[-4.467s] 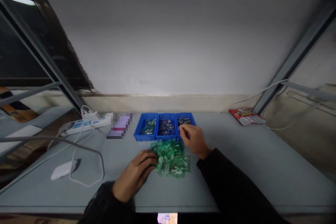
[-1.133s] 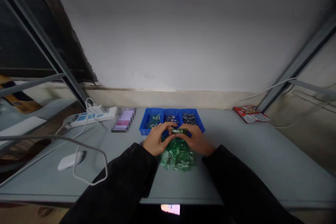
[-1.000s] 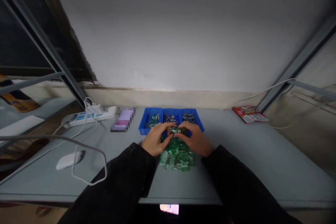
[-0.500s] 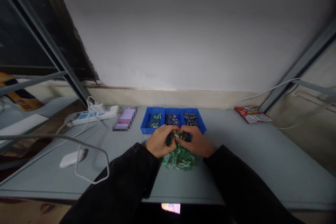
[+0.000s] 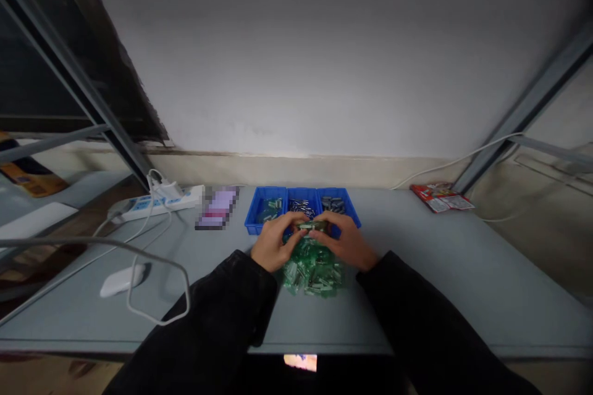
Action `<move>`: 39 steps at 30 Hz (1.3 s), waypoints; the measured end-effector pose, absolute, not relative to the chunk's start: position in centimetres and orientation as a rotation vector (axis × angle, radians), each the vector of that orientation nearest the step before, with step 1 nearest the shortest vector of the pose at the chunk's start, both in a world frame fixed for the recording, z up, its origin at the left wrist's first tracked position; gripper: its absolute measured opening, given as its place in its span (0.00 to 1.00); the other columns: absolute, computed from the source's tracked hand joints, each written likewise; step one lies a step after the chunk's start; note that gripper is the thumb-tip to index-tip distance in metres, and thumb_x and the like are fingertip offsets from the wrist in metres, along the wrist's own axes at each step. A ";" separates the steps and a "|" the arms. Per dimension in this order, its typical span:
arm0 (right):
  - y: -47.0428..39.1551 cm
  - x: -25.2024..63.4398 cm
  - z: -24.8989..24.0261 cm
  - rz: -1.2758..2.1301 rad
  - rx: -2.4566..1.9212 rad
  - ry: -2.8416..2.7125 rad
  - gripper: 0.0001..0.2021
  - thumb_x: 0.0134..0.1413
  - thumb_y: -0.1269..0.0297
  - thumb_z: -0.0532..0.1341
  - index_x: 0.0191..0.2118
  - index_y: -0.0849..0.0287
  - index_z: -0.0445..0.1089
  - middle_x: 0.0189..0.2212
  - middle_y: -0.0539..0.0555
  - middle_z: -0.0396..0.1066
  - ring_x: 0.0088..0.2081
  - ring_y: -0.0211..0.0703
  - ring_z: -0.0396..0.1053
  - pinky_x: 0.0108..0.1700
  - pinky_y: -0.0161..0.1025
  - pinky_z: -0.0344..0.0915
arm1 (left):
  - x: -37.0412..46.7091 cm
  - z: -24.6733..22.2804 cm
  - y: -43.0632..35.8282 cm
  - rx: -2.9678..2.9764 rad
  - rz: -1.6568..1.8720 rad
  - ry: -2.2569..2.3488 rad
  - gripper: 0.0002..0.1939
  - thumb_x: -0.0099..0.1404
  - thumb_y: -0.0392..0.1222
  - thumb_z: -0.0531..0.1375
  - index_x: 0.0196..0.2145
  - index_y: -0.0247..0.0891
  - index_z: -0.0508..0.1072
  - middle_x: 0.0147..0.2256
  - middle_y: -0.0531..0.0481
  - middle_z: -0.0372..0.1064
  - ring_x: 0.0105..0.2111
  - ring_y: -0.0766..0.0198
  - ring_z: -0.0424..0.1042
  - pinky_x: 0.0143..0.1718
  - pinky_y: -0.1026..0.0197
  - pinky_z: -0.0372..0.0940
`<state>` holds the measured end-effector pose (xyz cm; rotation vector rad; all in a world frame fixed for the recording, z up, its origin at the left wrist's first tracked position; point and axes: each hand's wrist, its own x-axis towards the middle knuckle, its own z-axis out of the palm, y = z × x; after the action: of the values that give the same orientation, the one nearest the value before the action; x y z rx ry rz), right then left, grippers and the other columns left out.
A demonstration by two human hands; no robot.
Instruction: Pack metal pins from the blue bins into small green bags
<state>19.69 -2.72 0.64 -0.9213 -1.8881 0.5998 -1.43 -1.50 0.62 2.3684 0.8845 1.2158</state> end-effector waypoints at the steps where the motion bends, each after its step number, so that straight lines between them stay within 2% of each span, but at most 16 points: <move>1: -2.7 19.6 0.6 0.585 -0.928 -1.874 0.07 0.59 0.60 0.66 0.36 0.57 0.72 0.28 0.48 0.69 0.30 0.38 0.63 0.34 0.37 0.59 | -1.5 0.6 -1.5 2.368 1.209 0.872 0.11 0.72 0.39 0.59 0.51 0.40 0.70 0.41 0.49 0.76 0.39 0.63 0.76 0.42 0.59 0.70; 4: -2.5 19.6 0.2 0.548 -0.955 -1.849 0.06 0.59 0.61 0.66 0.35 0.56 0.73 0.27 0.48 0.69 0.29 0.38 0.64 0.34 0.37 0.60 | -1.5 0.5 -1.4 2.355 1.190 0.837 0.13 0.73 0.38 0.56 0.54 0.40 0.68 0.46 0.47 0.76 0.45 0.61 0.76 0.47 0.58 0.70; 8: -2.2 19.8 -0.1 0.545 -0.970 -1.804 0.04 0.58 0.64 0.66 0.39 0.56 0.74 0.28 0.48 0.71 0.30 0.39 0.66 0.35 0.37 0.62 | -1.5 0.3 -1.1 2.331 1.190 0.892 0.16 0.71 0.42 0.61 0.55 0.40 0.68 0.40 0.49 0.77 0.39 0.62 0.76 0.44 0.58 0.70; 11: -2.2 19.8 -0.1 0.612 -0.940 -1.762 0.11 0.60 0.64 0.64 0.49 0.55 0.72 0.29 0.48 0.72 0.30 0.40 0.68 0.35 0.38 0.64 | -1.4 0.4 -1.0 2.320 1.281 0.992 0.11 0.69 0.45 0.63 0.46 0.39 0.73 0.34 0.51 0.75 0.33 0.63 0.75 0.39 0.60 0.68; 13: -2.4 19.7 0.0 0.611 -0.928 -1.746 0.13 0.61 0.64 0.63 0.51 0.55 0.70 0.31 0.49 0.74 0.31 0.41 0.70 0.36 0.38 0.65 | -1.4 0.5 -0.9 2.310 1.381 1.034 0.08 0.69 0.45 0.63 0.41 0.38 0.74 0.32 0.52 0.74 0.32 0.63 0.74 0.37 0.61 0.67; 17: -2.2 19.8 0.1 0.394 -0.981 -1.663 0.08 0.62 0.65 0.61 0.46 0.55 0.72 0.38 0.54 0.75 0.36 0.42 0.69 0.40 0.41 0.66 | -2.6 1.3 0.0 2.286 1.634 1.138 0.06 0.70 0.43 0.61 0.39 0.39 0.75 0.36 0.49 0.76 0.36 0.62 0.73 0.40 0.59 0.68; 20: -1.7 20.3 -0.1 0.325 -1.018 -1.602 0.06 0.62 0.65 0.60 0.42 0.56 0.73 0.36 0.53 0.72 0.34 0.42 0.67 0.38 0.40 0.65 | -4.6 1.9 1.6 2.230 1.753 1.328 0.07 0.69 0.44 0.61 0.37 0.39 0.76 0.38 0.48 0.76 0.41 0.58 0.73 0.47 0.55 0.66; 26: -1.3 20.7 -0.5 0.274 -1.024 -1.646 0.05 0.62 0.67 0.59 0.41 0.56 0.72 0.35 0.53 0.72 0.34 0.42 0.66 0.38 0.41 0.64 | -8.3 1.2 4.9 2.231 1.231 1.644 0.09 0.65 0.46 0.63 0.38 0.40 0.80 0.35 0.49 0.77 0.38 0.56 0.73 0.48 0.53 0.65; 31: -2.4 19.9 -0.3 0.089 -0.961 -1.953 0.06 0.64 0.69 0.58 0.43 0.57 0.72 0.34 0.53 0.74 0.38 0.45 0.68 0.45 0.46 0.61 | -8.6 -0.4 5.9 2.365 0.892 1.768 0.09 0.64 0.44 0.62 0.36 0.41 0.82 0.44 0.42 0.70 0.49 0.49 0.66 0.56 0.45 0.60; 36: -2.8 19.7 -0.3 0.029 -0.919 -2.222 0.11 0.59 0.77 0.57 0.41 0.56 0.74 0.35 0.52 0.75 0.40 0.46 0.66 0.47 0.48 0.56 | -8.3 -1.0 5.7 2.391 0.929 1.865 0.12 0.66 0.42 0.58 0.42 0.43 0.82 0.54 0.41 0.60 0.58 0.45 0.58 0.62 0.40 0.55; 39: -2.7 20.2 -0.1 0.000 -0.917 -2.321 0.17 0.52 0.81 0.57 0.40 0.54 0.76 0.40 0.52 0.74 0.44 0.48 0.63 0.47 0.48 0.55 | -8.2 -1.3 5.5 2.395 0.962 1.875 0.14 0.68 0.49 0.58 0.43 0.43 0.81 0.56 0.39 0.59 0.60 0.41 0.55 0.61 0.36 0.56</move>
<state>20.18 -2.68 -0.07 -0.9169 -2.3210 -0.0002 -8.18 5.49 -1.30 2.3947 1.8745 0.9622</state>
